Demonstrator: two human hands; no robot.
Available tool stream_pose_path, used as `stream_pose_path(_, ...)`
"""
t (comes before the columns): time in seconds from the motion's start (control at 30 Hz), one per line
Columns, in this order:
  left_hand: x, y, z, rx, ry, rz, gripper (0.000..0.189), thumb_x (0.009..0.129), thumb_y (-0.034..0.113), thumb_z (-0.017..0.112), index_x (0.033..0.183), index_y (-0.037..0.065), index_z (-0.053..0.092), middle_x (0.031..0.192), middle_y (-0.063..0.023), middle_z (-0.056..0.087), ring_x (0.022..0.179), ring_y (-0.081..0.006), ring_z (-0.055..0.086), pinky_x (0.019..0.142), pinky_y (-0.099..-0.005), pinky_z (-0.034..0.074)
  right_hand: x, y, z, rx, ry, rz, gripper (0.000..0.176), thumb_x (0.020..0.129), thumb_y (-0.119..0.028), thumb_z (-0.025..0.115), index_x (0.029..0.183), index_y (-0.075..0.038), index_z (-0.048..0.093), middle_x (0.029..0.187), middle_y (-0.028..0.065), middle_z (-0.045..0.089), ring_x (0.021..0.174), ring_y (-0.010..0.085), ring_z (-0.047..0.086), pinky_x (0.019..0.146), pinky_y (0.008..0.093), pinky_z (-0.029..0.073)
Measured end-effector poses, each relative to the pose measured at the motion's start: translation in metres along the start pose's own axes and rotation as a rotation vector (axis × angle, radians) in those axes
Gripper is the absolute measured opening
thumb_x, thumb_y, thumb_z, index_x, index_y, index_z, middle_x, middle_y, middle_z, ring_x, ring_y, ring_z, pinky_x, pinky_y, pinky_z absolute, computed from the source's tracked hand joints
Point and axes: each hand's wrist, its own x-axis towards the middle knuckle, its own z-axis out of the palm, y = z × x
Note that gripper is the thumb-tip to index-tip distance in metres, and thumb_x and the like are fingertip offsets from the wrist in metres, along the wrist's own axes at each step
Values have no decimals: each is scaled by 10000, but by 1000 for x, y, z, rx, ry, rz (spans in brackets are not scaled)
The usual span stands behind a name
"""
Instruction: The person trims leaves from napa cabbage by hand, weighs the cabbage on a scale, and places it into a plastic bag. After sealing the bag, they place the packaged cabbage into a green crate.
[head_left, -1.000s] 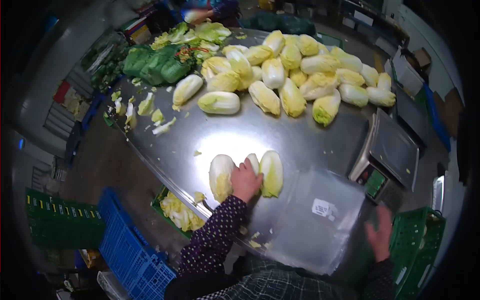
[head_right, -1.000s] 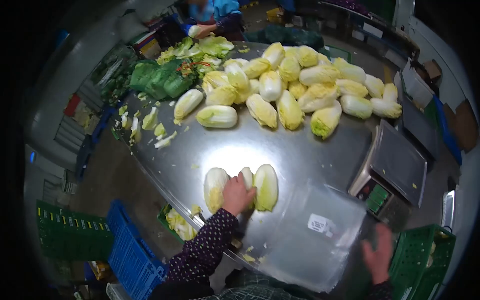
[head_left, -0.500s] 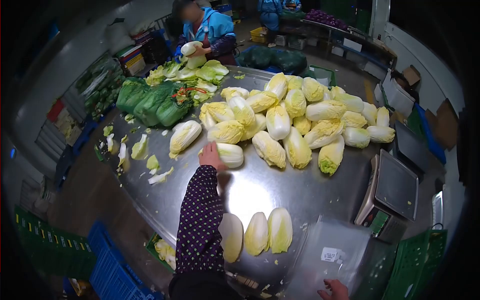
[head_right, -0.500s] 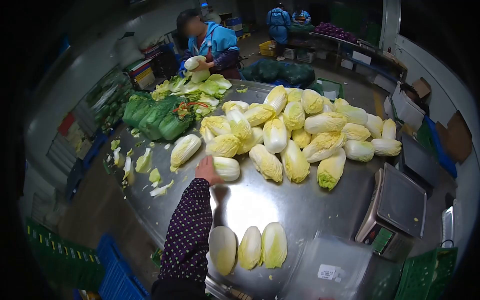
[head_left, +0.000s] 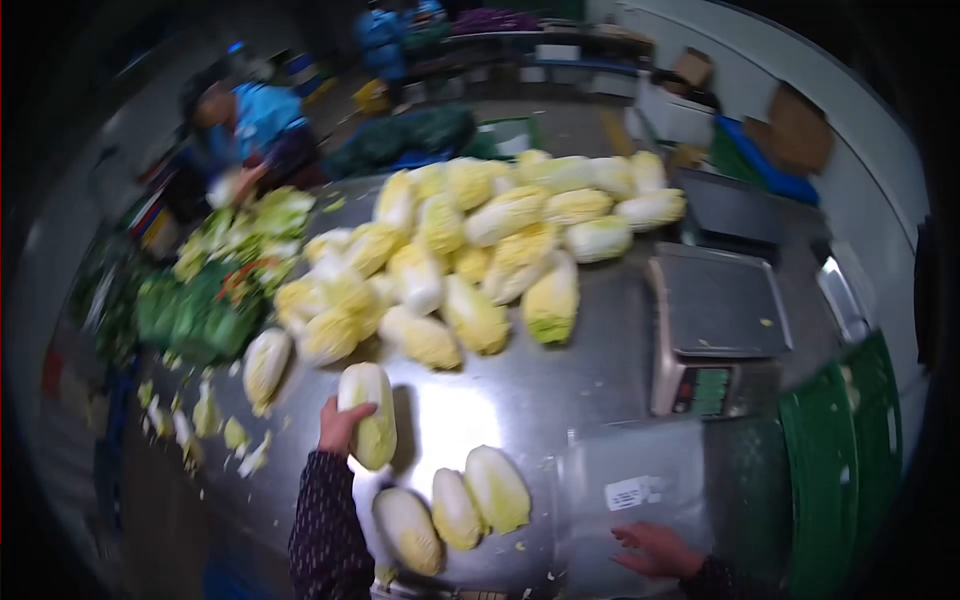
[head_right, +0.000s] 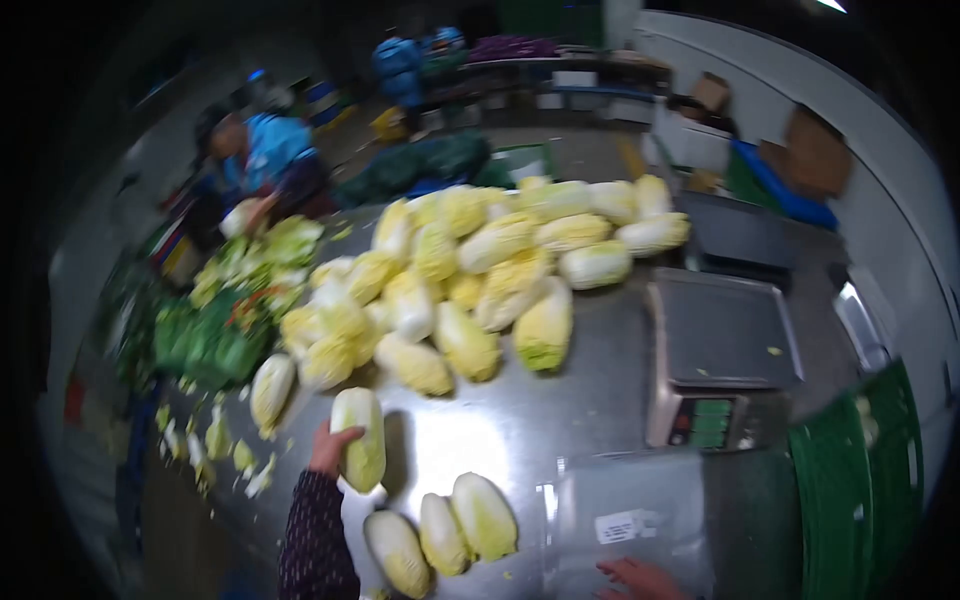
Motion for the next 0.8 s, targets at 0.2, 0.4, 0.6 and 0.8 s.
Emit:
stream_pose_path(0.2,-102,96,229,-690,-294,114,500,762,168,722,1192,13,519,1059,-90,615,933,-191,612,825,-320,505,89,-30,-53,888,313,-108,926,703,-125,820,1434,-37,258,1322,169,478,1211,251,488,999,355,419)
stream_pose_path(0.4,-173,133,373,-336,-588,427,545,843,235,680,1282,2,456,1220,-151,561,1137,-276,527,984,-367,398,106,-5,-182,1206,818,-118,718,707,-70,759,1326,34,411,1191,121,566,1132,230,542,988,334,428)
stream_pose_path(0.6,-200,29,341,533,-432,1018,550,776,318,720,1194,8,542,1203,-197,549,1136,-384,508,971,-466,383,127,93,-232,195,1132,150,865,656,-318,827,1329,24,405,1188,182,581,1091,333,576,953,410,445)
stream_pose_path(0.8,-228,-10,251,1001,-259,1054,492,787,349,674,1139,21,571,1169,-171,578,1217,-371,455,1005,-567,312,88,85,-222,-147,1164,223,864,699,-396,779,1355,-6,373,1311,221,423,1222,361,427,1009,415,373)
